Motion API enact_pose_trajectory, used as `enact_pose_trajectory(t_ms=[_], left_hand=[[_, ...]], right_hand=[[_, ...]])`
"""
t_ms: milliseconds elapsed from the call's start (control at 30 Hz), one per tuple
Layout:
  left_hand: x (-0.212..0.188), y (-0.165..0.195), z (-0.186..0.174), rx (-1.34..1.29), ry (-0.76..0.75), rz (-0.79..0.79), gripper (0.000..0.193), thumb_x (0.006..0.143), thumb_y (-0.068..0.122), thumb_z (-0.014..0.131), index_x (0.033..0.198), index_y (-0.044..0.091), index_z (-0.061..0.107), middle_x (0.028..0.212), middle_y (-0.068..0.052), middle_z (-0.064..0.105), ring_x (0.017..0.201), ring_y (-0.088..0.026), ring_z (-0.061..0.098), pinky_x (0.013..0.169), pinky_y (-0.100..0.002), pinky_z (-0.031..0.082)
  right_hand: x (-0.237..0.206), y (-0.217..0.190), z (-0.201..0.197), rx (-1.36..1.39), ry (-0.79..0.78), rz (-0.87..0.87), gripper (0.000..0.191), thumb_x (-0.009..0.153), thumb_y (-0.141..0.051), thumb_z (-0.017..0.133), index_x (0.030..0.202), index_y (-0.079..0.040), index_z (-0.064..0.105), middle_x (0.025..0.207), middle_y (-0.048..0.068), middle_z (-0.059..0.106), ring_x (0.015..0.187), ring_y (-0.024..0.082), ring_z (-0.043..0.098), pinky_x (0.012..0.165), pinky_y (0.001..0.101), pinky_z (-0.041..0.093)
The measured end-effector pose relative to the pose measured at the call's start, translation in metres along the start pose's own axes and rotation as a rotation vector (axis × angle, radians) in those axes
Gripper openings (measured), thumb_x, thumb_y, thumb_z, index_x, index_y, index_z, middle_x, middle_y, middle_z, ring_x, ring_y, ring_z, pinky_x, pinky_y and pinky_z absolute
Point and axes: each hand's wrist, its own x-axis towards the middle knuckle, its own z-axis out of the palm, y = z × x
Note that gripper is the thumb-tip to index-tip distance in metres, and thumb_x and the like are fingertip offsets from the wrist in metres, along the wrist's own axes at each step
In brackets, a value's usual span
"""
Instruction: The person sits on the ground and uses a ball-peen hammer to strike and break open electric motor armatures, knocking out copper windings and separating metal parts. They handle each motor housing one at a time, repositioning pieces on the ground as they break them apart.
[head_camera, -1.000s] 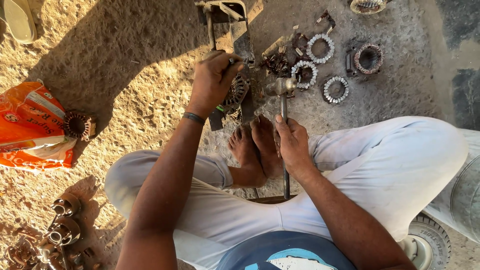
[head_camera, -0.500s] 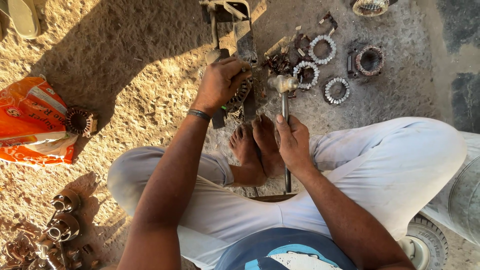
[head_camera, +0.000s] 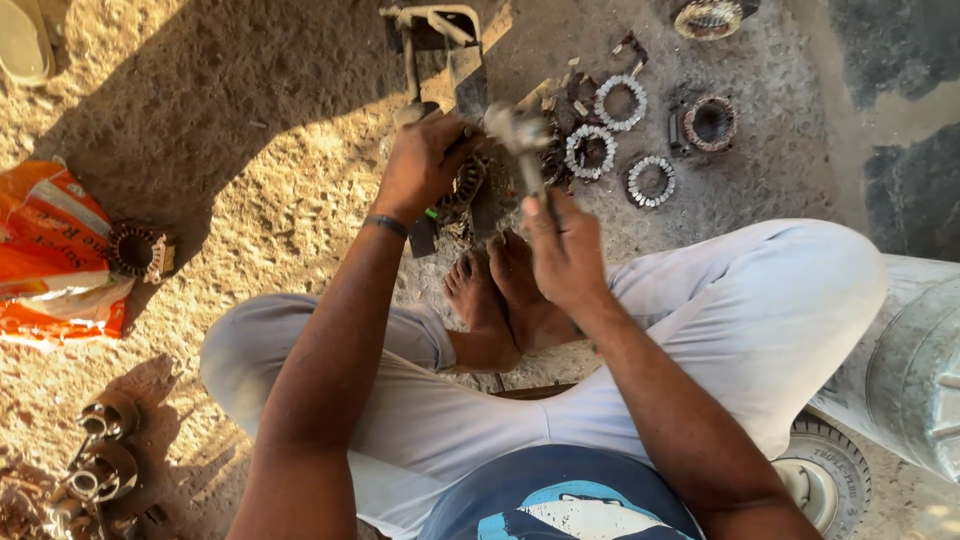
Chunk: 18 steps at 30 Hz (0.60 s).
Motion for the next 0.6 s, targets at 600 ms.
enact_pose_trajectory(t_ms=[600], left_hand=[[0.007, 0.01, -0.014, -0.277, 0.092, -0.01, 0.016, 0.1, 0.022, 0.073, 0.11, 0.011, 0.078, 0.097, -0.005, 0.081, 0.084, -0.014, 0.078, 0.072, -0.031, 0.066]], right_hand=[[-0.002, 0.021, -0.001, 0.169, 0.037, 0.154, 0.045, 0.109, -0.05, 0.051, 0.084, -0.013, 0.058, 0.064, -0.007, 0.047, 0.052, 0.005, 0.039, 0.045, 0.0258, 0.03]])
